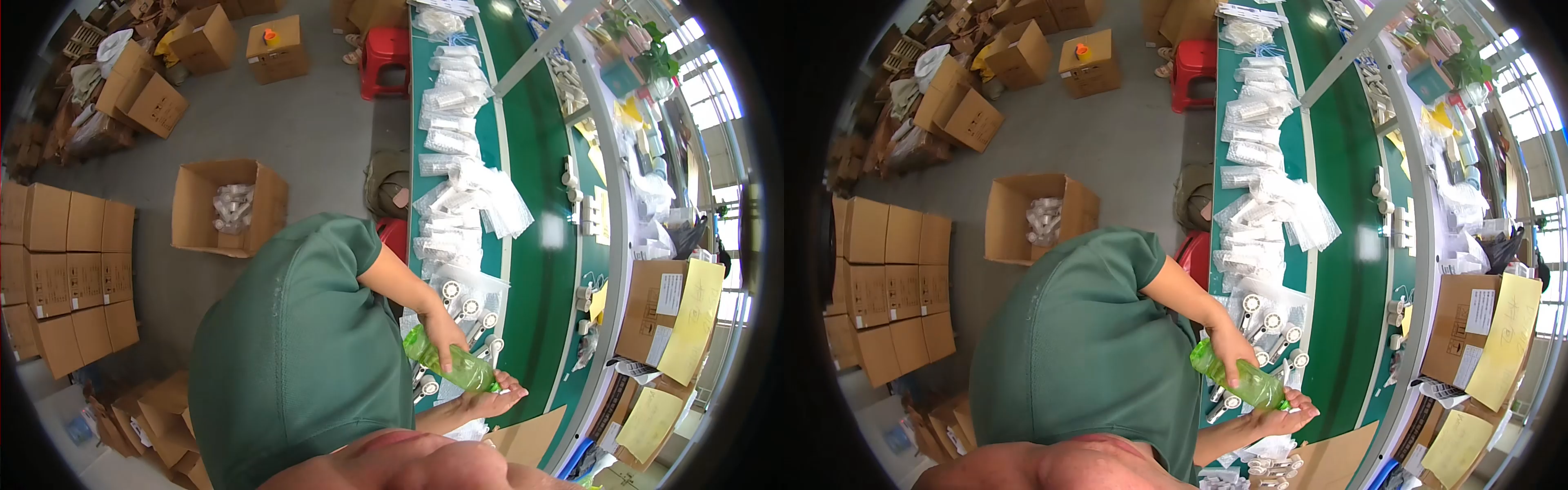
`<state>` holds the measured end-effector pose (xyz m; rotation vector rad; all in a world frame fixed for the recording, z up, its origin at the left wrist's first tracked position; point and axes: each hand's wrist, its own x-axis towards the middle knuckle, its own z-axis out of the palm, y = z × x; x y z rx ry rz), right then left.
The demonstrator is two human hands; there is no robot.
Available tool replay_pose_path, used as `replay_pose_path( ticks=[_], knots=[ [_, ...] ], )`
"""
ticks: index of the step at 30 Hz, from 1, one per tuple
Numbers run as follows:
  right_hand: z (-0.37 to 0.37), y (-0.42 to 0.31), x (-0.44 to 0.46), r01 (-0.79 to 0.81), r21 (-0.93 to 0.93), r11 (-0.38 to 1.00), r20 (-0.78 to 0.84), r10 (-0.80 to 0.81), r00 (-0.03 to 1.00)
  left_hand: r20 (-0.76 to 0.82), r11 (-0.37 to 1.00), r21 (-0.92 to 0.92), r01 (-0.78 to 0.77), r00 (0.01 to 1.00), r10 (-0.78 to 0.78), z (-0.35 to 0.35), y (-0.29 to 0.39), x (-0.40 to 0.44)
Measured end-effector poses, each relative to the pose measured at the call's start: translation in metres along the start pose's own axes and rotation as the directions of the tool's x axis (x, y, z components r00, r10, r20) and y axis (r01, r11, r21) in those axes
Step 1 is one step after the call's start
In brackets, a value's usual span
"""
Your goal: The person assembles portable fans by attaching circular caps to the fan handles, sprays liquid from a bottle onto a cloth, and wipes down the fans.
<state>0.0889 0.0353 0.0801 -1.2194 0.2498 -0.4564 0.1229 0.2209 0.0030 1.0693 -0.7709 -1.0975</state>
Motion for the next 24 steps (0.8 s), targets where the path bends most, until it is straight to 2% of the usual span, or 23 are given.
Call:
replay_pose_path(
  ticks=[1, 4, 7, 12, 14, 17, 19, 20, 21, 22, 24],
  knots=[
    [0.0, 0.003, 0.001, -0.031, 0.013, 0.999, -0.047, 0.031, 0.998, 0.0, 1.0, 0.008, 0.008, 1.0, -0.008, 0.0, -0.001, 0.002],
    [-0.005, 0.008, 0.004, -0.075, 0.04, 0.996, -0.048, 0.077, 0.996, 0.012, 1.0, 0.011, 0.025, 1.0, -0.026, -0.006, -0.006, 0.009],
    [-0.008, 0.012, 0.006, -0.053, 0.017, 0.998, -0.04, 0.054, 0.998, 0.025, 0.999, -0.023, 0.044, 0.999, -0.043, -0.009, -0.011, 0.013],
    [-0.012, 0.023, 0.01, -0.122, 0.038, 0.992, -0.153, 0.126, 0.98, -0.015, 0.989, 0.009, 0.145, 0.989, -0.145, -0.013, -0.015, 0.018],
    [-0.031, 0.039, 0.015, -0.153, 0.098, 0.983, -0.136, 0.166, 0.977, 0.022, 0.968, -0.077, 0.238, 0.971, -0.237, -0.016, -0.015, 0.02],
    [-0.061, 0.082, 0.018, -0.119, -0.068, 0.991, -0.114, 0.11, 0.987, 0.087, 0.882, -0.233, 0.41, 0.912, -0.401, -0.02, -0.01, 0.022],
    [-0.067, 0.112, 0.013, -0.354, -0.086, 0.931, -0.272, 0.32, 0.908, 0.11, 0.775, -0.325, 0.542, 0.836, -0.538, -0.021, 0.001, 0.016],
    [-0.088, 0.144, 0.013, -0.431, 0.098, 0.897, -0.188, 0.442, 0.877, 0.105, 0.714, -0.368, 0.596, 0.789, -0.605, -0.021, 0.0, 0.013],
    [-0.094, 0.168, 0.004, -0.455, 0.173, 0.873, -0.113, 0.477, 0.872, 0.154, 0.643, -0.43, 0.633, 0.754, -0.639, -0.016, -0.011, 0.013],
    [-0.088, 0.173, 0.0, -0.563, 0.334, 0.756, -0.093, 0.621, 0.778, 0.137, 0.584, -0.516, 0.627, 0.733, -0.666, -0.018, -0.018, 0.003],
    [-0.071, 0.172, -0.007, -0.565, 0.427, 0.706, -0.126, 0.665, 0.736, 0.129, 0.568, -0.504, 0.65, 0.707, -0.695, -0.018, -0.025, -0.001]
  ],
)
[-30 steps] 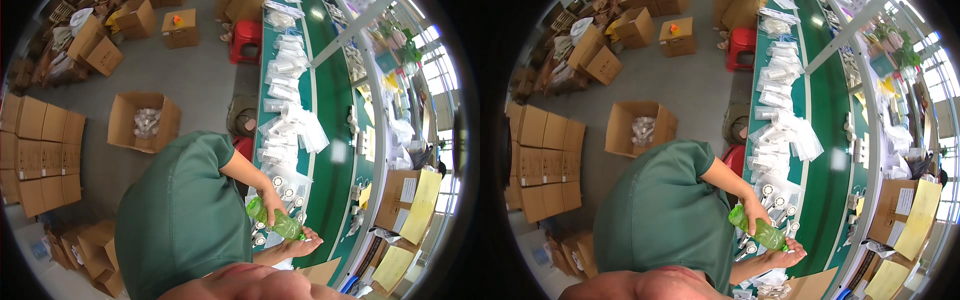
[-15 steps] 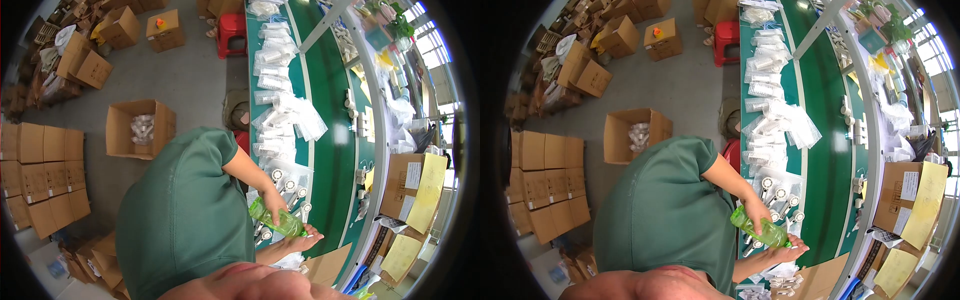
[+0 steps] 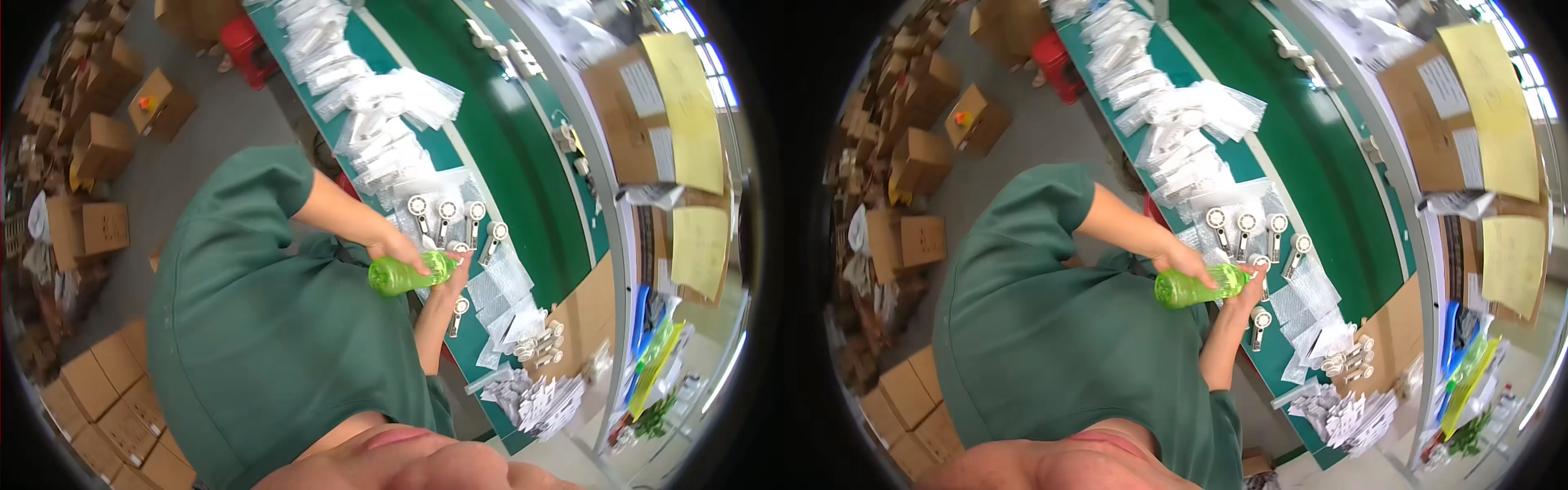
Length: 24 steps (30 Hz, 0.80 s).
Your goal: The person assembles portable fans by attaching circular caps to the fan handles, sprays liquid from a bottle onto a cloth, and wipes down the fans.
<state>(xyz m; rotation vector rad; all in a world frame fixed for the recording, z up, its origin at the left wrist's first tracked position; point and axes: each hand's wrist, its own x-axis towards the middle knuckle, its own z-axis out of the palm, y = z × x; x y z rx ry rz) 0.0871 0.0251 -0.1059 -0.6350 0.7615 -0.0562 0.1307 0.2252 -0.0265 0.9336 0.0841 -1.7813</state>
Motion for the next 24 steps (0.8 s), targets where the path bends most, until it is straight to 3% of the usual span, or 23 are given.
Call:
replay_pose_path(
  ticks=[5, 8, 10, 13, 14, 17, 18, 19, 21, 22, 23, 24],
  knots=[
    [0.023, -0.044, -0.026, 0.13, 0.062, 0.99, 0.003, -0.13, 0.991, 0.066, 0.977, 0.189, -0.097, 0.994, 0.086, 0.014, 0.027, -0.019],
    [0.043, -0.087, -0.056, 0.313, 0.014, 0.95, 0.08, -0.313, 0.947, 0.189, 0.845, 0.444, -0.299, 0.953, 0.238, 0.01, 0.039, 0.005],
    [0.052, -0.106, -0.076, 0.441, -0.036, 0.897, 0.077, -0.438, 0.896, 0.292, 0.664, 0.594, -0.454, 0.891, 0.348, 0.015, 0.055, 0.01],
    [0.038, -0.13, -0.092, 0.323, 0.282, 0.904, 0.171, -0.378, 0.91, 0.365, 0.276, 0.826, -0.491, 0.84, 0.402, 0.027, 0.08, 0.0],
    [0.026, -0.135, -0.091, 0.111, 0.465, 0.878, 0.355, -0.3, 0.886, 0.414, 0.175, 0.845, -0.505, 0.827, 0.38, 0.027, 0.093, -0.011],
    [0.007, -0.137, -0.096, 0.083, 0.595, 0.8, 0.018, -0.116, 0.993, 0.42, 0.115, 0.784, -0.61, 0.658, 0.625, 0.001, 0.125, -0.027],
    [0.003, -0.131, -0.103, 0.105, 0.578, 0.809, -0.027, -0.11, 0.994, 0.271, 0.071, 0.88, -0.469, 0.619, 0.737, -0.013, 0.136, -0.029],
    [-0.023, -0.125, -0.099, 0.054, 0.605, 0.794, 0.087, -0.133, 0.987, 0.129, 0.054, 0.949, -0.311, 0.538, 0.833, -0.029, 0.147, -0.03],
    [-0.033, -0.113, -0.113, 0.148, 0.534, 0.832, -0.042, -0.148, 0.988, -0.031, 0.129, 0.941, -0.312, 0.3, 0.953, -0.083, 0.161, -0.005],
    [-0.049, -0.105, -0.118, 0.108, 0.521, 0.847, 0.079, -0.173, 0.982, -0.196, 0.252, 0.936, -0.247, 0.233, 0.953, -0.092, 0.167, -0.002],
    [-0.061, -0.098, -0.124, 0.125, 0.51, 0.851, 0.036, -0.167, 0.985, -0.27, 0.275, 0.945, -0.175, 0.05, 0.961, -0.136, 0.169, 0.03],
    [-0.062, -0.091, -0.132, 0.134, 0.484, 0.865, 0.045, -0.178, 0.983, -0.278, 0.271, 0.951, -0.148, -0.027, 0.96, -0.159, 0.173, 0.041]
  ],
)
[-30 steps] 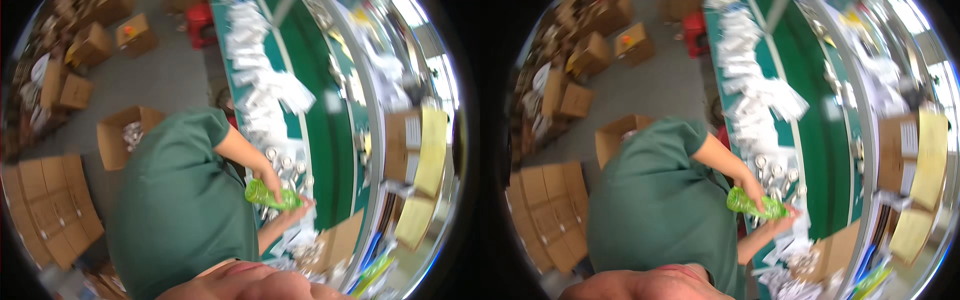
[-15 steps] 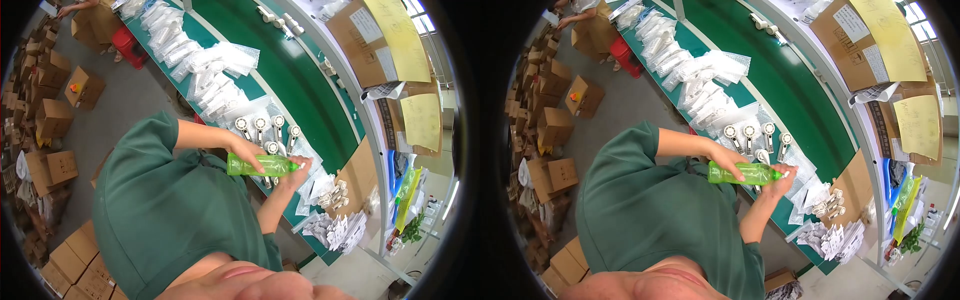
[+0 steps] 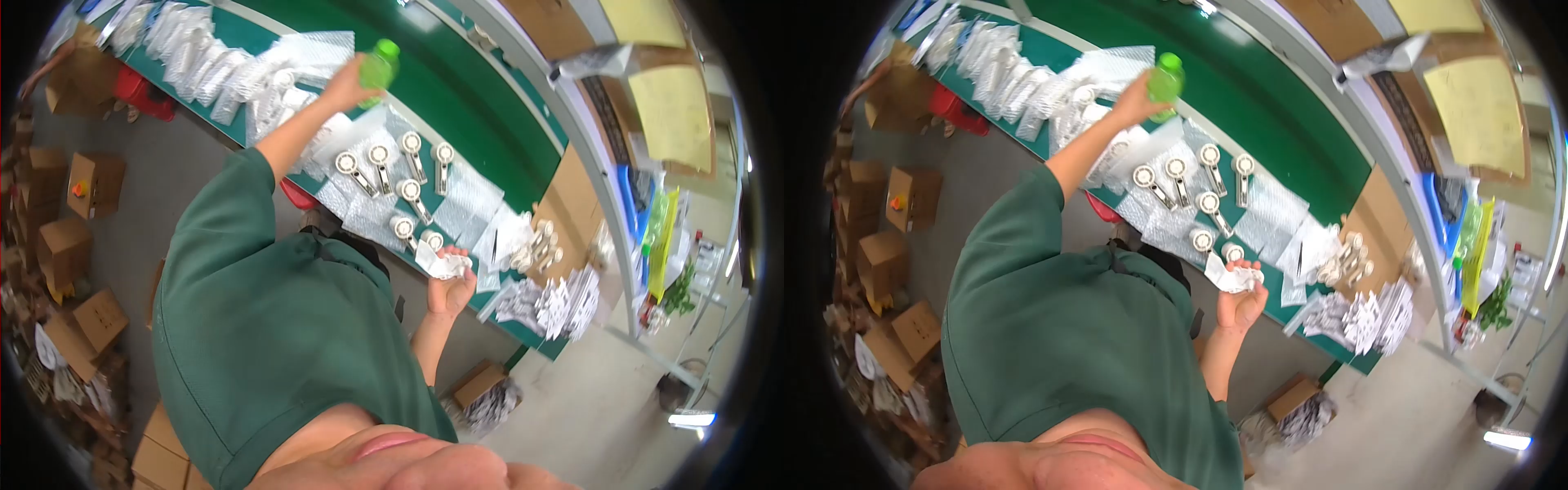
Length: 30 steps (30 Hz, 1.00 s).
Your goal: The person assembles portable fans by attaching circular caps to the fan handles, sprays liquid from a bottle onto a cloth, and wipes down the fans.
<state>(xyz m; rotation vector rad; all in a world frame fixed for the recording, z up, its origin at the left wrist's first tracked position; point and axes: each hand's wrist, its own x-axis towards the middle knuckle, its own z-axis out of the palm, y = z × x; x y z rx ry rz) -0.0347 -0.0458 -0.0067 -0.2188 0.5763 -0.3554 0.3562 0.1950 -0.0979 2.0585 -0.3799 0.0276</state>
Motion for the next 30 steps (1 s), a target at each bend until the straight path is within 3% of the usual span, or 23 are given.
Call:
replay_pose_path(
  ticks=[2, 3, 4, 5, 6, 7, 9, 12, 16, 17, 18, 19, 20, 21, 23, 25, 28, 30],
  knots=[
    [0.0, 0.009, -0.015, 0.005, -0.029, 1.0, -0.005, -0.005, 1.0, -0.147, 0.991, 0.126, 0.051, 0.989, -0.032, 0.021, -0.045, 0.009],
    [-0.007, 0.009, -0.015, -0.044, -0.029, 0.999, 0.174, 0.048, 0.984, -0.125, 0.979, 0.193, 0.071, 0.991, -0.047, 0.027, -0.059, 0.013],
    [-0.014, 0.009, -0.019, 0.026, -0.112, 0.993, 0.001, -0.026, 1.0, -0.091, 0.977, 0.132, 0.169, 0.983, -0.158, 0.031, -0.059, 0.011],
    [-0.012, 0.008, -0.022, 0.005, -0.108, 0.994, -0.031, -0.008, 0.999, -0.161, 0.972, 0.153, 0.18, 0.975, -0.156, 0.045, -0.093, 0.01],
    [-0.01, 0.01, -0.023, 0.023, -0.098, 0.995, -0.05, -0.028, 0.998, -0.12, 0.963, 0.211, 0.168, 0.982, -0.145, 0.047, -0.108, 0.008],
    [-0.009, 0.01, -0.025, 0.029, -0.102, 0.994, -0.042, -0.033, 0.999, -0.124, 0.941, 0.199, 0.275, 0.959, -0.255, 0.049, -0.114, 0.006],
    [0.006, 0.01, -0.028, 0.066, -0.215, 0.974, -0.053, -0.079, 0.995, -0.123, 0.929, 0.146, 0.339, 0.938, -0.323, 0.043, -0.109, 0.0],
    [0.015, 0.007, -0.028, 0.051, -0.184, 0.982, 0.099, -0.033, 0.995, -0.089, 0.939, 0.1, 0.33, 0.943, -0.322, 0.036, -0.12, -0.006],
    [0.012, 0.016, -0.017, 0.089, -0.247, 0.965, 0.092, -0.068, 0.993, -0.327, 0.915, 0.323, 0.24, 0.936, -0.13, 0.019, -0.114, -0.043],
    [-0.011, 0.017, -0.007, 0.12, -0.594, 0.796, 0.038, -0.121, 0.992, -0.43, 0.965, 0.218, 0.143, 0.902, -0.037, 0.011, -0.085, -0.068],
    [-0.032, 0.019, 0.003, 0.115, -0.854, 0.508, 0.018, -0.192, 0.981, -0.451, 0.977, 0.178, 0.115, 0.892, -0.023, 0.001, -0.042, -0.094],
    [-0.036, 0.023, 0.004, 0.161, -0.918, 0.361, 0.06, -0.275, 0.959, -0.458, 0.98, 0.175, 0.09, 0.889, 0.0, 0.005, -0.024, -0.121],
    [-0.04, 0.027, 0.002, 0.196, -0.96, 0.198, 0.118, -0.346, 0.931, -0.366, 0.98, 0.032, 0.197, 0.914, -0.172, 0.012, -0.001, -0.151],
    [-0.042, 0.029, 0.003, 0.213, -0.927, 0.308, 0.108, -0.326, 0.939, -0.26, 0.931, -0.262, 0.256, 0.91, -0.324, 0.037, -0.015, -0.181],
    [-0.048, 0.039, 0.0, 0.214, -0.824, 0.525, 0.067, -0.283, 0.957, 0.104, 0.749, -0.437, 0.498, 0.855, -0.508, 0.072, -0.024, -0.237],
    [-0.045, 0.049, 0.005, 0.151, -0.645, 0.749, 0.052, -0.154, 0.987, 0.346, 0.286, -0.522, 0.803, 0.506, -0.79, 0.101, -0.026, -0.257],
    [-0.03, 0.052, -0.002, 0.046, -0.434, 0.9, 0.055, -0.024, 0.998, 0.263, 0.203, -0.549, 0.811, 0.398, -0.879, 0.139, -0.028, -0.26],
    [-0.029, 0.051, -0.005, 0.015, -0.436, 0.9, 0.126, 0.044, 0.991, 0.35, 0.144, -0.529, 0.836, 0.37, -0.861, 0.162, -0.054, -0.255]
  ],
)
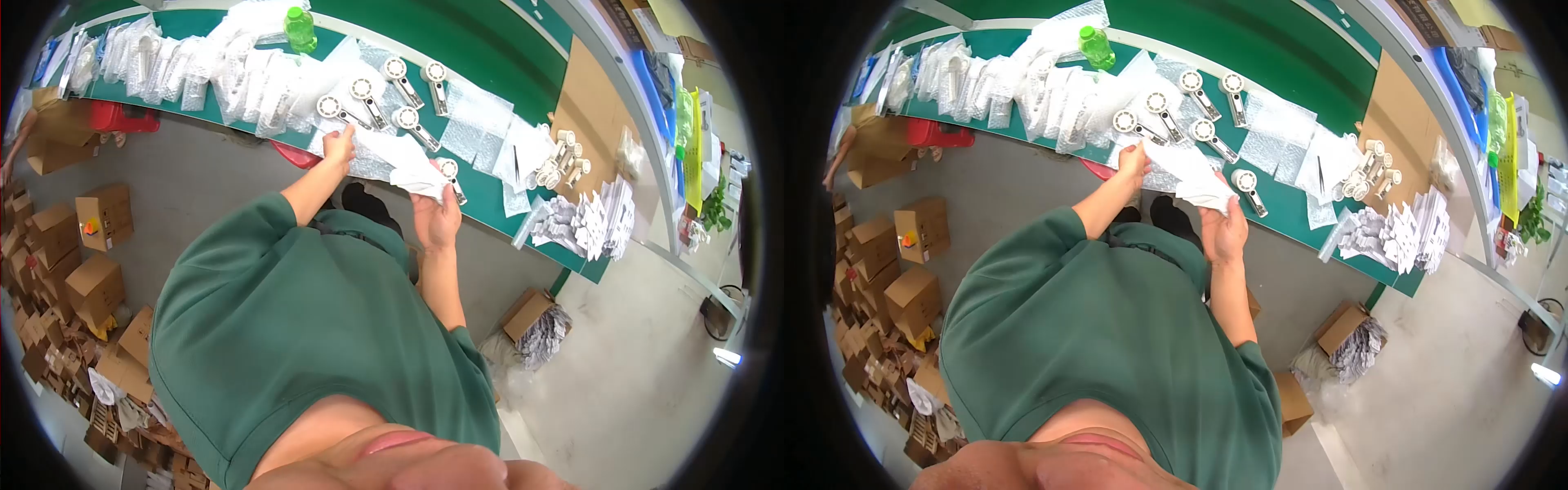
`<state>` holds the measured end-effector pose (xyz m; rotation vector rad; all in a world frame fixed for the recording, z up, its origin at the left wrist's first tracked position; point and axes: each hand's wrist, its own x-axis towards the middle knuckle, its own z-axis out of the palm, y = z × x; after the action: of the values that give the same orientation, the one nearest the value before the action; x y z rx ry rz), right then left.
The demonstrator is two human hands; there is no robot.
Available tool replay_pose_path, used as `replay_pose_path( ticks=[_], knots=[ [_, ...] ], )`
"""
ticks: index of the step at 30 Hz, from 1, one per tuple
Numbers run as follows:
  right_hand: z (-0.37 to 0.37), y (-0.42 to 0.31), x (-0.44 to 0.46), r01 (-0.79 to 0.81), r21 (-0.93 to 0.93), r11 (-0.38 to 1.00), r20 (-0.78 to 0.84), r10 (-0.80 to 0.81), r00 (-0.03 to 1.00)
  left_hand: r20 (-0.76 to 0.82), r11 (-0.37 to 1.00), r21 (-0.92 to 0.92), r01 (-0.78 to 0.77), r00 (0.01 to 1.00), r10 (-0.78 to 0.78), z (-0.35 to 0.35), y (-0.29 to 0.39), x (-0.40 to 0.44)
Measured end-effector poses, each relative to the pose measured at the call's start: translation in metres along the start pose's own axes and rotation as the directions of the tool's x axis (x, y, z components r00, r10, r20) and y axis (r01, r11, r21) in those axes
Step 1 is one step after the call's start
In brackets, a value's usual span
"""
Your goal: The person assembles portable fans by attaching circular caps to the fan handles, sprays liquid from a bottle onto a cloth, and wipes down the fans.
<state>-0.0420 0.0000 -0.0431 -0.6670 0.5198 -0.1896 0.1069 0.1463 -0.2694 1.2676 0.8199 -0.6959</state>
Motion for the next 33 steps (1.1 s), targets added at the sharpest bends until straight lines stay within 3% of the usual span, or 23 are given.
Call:
replay_pose_path(
  ticks=[1, 4, 7, 12, 15, 16, 17, 18, 19, 20, 22, 23, 25, 28, 30, 31, 33],
  knots=[
    [0.009, -0.003, -0.001, 0.0, 0.011, 1.0, 0.064, 0.0, 0.998, -0.004, 0.999, -0.03, 0.02, 1.0, -0.02, 0.005, 0.006, 0.002],
    [0.022, -0.01, -0.011, -0.021, 0.063, 0.998, 0.128, 0.013, 0.992, -0.31, 0.998, 0.02, -0.065, 0.948, 0.068, 0.033, 0.015, -0.001],
    [0.033, -0.013, -0.025, -0.067, 0.186, 0.98, 0.134, 0.042, 0.99, -0.353, 0.996, 0.012, -0.087, 0.932, 0.086, 0.046, 0.021, -0.006],
    [0.05, -0.023, -0.058, -0.097, 0.376, 0.922, 0.112, 0.059, 0.992, -0.421, 0.985, 0.165, -0.042, 0.9, 0.109, 0.051, 0.03, -0.012],
    [0.068, -0.04, -0.085, -0.012, 0.352, 0.936, 0.209, -0.066, 0.976, -0.355, 0.986, 0.096, -0.139, 0.92, 0.165, 0.042, 0.003, 0.025],
    [0.072, -0.047, -0.095, 0.028, 0.284, 0.959, 0.176, -0.08, 0.981, -0.339, 0.98, 0.155, -0.129, 0.924, 0.175, 0.043, 0.014, 0.002],
    [0.075, -0.051, -0.106, 0.074, 0.266, 0.961, 0.187, -0.127, 0.974, -0.279, 0.982, 0.182, -0.056, 0.954, 0.106, 0.034, 0.011, 0.006],
    [0.077, -0.057, -0.113, 0.121, 0.243, 0.962, 0.212, -0.174, 0.962, -0.074, 0.992, 0.088, -0.086, 0.993, 0.093, 0.009, -0.024, 0.066],
    [0.079, -0.063, -0.12, 0.164, 0.221, 0.961, 0.238, -0.216, 0.947, -0.01, 0.999, 0.041, -0.027, 1.0, 0.028, -0.001, -0.019, 0.04],
    [0.083, -0.07, -0.13, 0.188, 0.18, 0.966, 0.19, -0.222, 0.956, -0.041, 0.99, 0.139, -0.006, 0.999, 0.011, -0.003, 0.002, -0.018],
    [0.082, -0.076, -0.152, 0.271, 0.15, 0.951, 0.216, -0.299, 0.93, 0.086, 0.977, 0.211, 0.032, 0.995, -0.052, -0.031, 0.002, -0.039],
    [0.078, -0.077, -0.158, 0.309, 0.134, 0.942, 0.228, -0.333, 0.915, 0.036, 0.977, 0.21, 0.021, 0.999, -0.029, -0.04, -0.002, -0.045],
    [0.069, -0.07, -0.162, 0.423, 0.181, 0.888, 0.276, -0.459, 0.844, 0.058, 0.961, 0.273, -0.037, 0.998, 0.022, -0.06, -0.009, -0.048],
    [0.061, -0.074, -0.169, 0.371, 0.082, 0.925, 0.131, -0.379, 0.916, 0.266, 0.898, 0.391, -0.201, 0.959, 0.098, -0.048, 0.0, -0.094],
    [0.05, -0.065, -0.154, 0.358, 0.135, 0.924, 0.063, -0.368, 0.927, 0.601, 0.94, 0.286, -0.188, 0.799, -0.022, -0.013, 0.026, -0.171],
    [0.046, -0.06, -0.151, 0.331, 0.138, 0.933, 0.025, -0.338, 0.941, 0.811, 0.966, 0.227, -0.122, 0.573, -0.118, -0.002, 0.039, -0.203],
    [0.037, -0.049, -0.151, 0.306, 0.137, 0.942, 0.025, -0.313, 0.95, 0.97, 0.982, 0.187, 0.037, 0.154, -0.19, 0.023, 0.053, -0.248]
  ],
)
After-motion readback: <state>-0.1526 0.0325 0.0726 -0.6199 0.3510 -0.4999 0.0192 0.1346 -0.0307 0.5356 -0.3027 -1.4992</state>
